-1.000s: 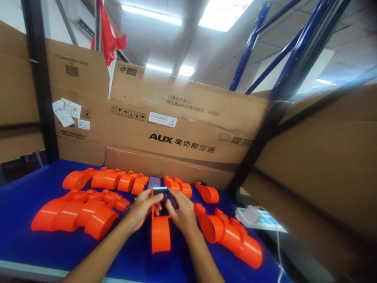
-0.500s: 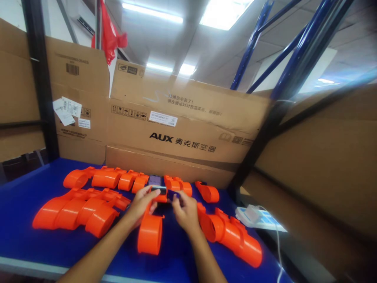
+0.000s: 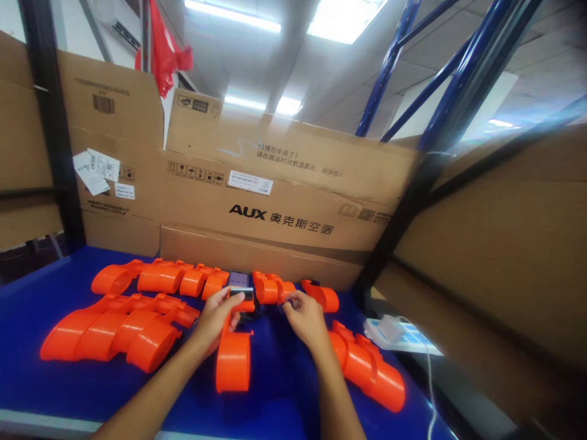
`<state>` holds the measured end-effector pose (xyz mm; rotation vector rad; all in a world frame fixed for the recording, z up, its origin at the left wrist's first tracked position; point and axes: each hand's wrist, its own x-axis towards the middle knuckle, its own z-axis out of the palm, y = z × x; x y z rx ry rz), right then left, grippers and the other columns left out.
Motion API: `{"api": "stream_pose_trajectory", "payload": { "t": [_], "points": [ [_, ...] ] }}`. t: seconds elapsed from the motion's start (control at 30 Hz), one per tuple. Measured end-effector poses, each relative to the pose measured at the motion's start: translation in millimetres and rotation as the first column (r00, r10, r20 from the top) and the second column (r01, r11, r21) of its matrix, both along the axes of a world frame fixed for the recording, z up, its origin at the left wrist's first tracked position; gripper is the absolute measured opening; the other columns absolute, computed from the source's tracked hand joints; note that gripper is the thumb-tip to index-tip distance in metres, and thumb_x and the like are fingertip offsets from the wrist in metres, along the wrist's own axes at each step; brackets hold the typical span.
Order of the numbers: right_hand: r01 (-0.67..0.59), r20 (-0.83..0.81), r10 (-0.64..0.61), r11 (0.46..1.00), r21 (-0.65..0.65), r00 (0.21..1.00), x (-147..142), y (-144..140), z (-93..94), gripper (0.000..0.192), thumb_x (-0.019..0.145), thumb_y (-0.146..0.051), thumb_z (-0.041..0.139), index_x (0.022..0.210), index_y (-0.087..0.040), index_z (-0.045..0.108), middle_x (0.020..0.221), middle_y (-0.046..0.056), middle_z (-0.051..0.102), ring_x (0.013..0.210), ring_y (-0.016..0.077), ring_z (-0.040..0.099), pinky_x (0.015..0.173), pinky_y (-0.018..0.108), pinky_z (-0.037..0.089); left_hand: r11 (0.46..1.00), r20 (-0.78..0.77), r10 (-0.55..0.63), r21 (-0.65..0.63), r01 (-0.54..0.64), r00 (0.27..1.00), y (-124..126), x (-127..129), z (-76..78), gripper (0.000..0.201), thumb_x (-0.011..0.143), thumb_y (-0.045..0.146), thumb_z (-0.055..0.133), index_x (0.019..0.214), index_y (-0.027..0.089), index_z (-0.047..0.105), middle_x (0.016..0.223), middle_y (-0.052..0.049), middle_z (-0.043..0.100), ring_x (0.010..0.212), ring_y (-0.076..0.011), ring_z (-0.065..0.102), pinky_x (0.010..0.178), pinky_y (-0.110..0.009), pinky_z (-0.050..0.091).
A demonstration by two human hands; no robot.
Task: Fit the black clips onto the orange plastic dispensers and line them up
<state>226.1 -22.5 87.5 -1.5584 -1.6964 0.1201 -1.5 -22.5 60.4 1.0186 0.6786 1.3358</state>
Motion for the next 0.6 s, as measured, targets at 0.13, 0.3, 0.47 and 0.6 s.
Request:
{"api": "stream_pose_trajectory", "payload": {
  "t": [0.13,0.3,0.47,0.6],
  "points": [
    [-0.032,0.133,0.05,0.991,-0.133,0.99,-0.1,-5.3,2.2,0.022,0.072,-0.021,0.057,0.083,-0.02,0.076,0.06,0.0,0.065,0.058,0.0173,0.06,0.057,0.024,0.038,1.0,0.001,-0.01,-0.013,0.01,1.0,0.0,0.3,-2.2,0.039,0.077,0.044,0.074,0.101,0.017,0.06,0.047,0.007,0.051,0.034,-0.0071,0.04,0.036,-0.018,0.026],
    [-0.05,0.138,0.071,0.988,-0.149,0.988,-0.5,-7.6,4.8,0.023,0.076,-0.023,0.055,0.083,-0.02,0.076,0.065,0.002,0.07,0.063,0.0185,0.064,0.059,0.024,0.04,1.0,-0.004,-0.009,-0.01,0.009,1.0,-1.6,1.3,-1.4,0.037,0.076,0.043,0.075,0.097,0.017,0.06,0.047,0.008,0.049,0.034,-0.0071,0.04,0.035,-0.018,0.025],
    [0.001,0.066,0.003,0.998,-0.06,0.998,1.9,-6.8,6.8,0.029,0.084,-0.027,0.048,0.072,-0.018,0.072,0.061,0.003,0.068,0.062,0.0189,0.064,0.058,0.025,0.04,1.0,0.003,0.002,-0.025,-0.002,1.0,-3.2,1.2,1.1,0.036,0.075,0.044,0.075,0.093,0.017,0.06,0.046,0.009,0.046,0.033,-0.0072,0.04,0.035,-0.018,0.025],
    [-0.043,-0.02,0.043,0.999,0.028,0.999,0.8,-5.3,4.8,0.032,0.089,-0.034,0.047,0.08,-0.017,0.072,0.064,0.003,0.069,0.062,0.0193,0.064,0.057,0.025,0.042,0.999,-0.007,0.022,-0.048,-0.023,1.0,-2.9,1.6,2.3,0.037,0.072,0.044,0.077,0.091,0.017,0.06,0.046,0.009,0.046,0.033,-0.0072,0.04,0.034,-0.018,0.025]
  ]
}}
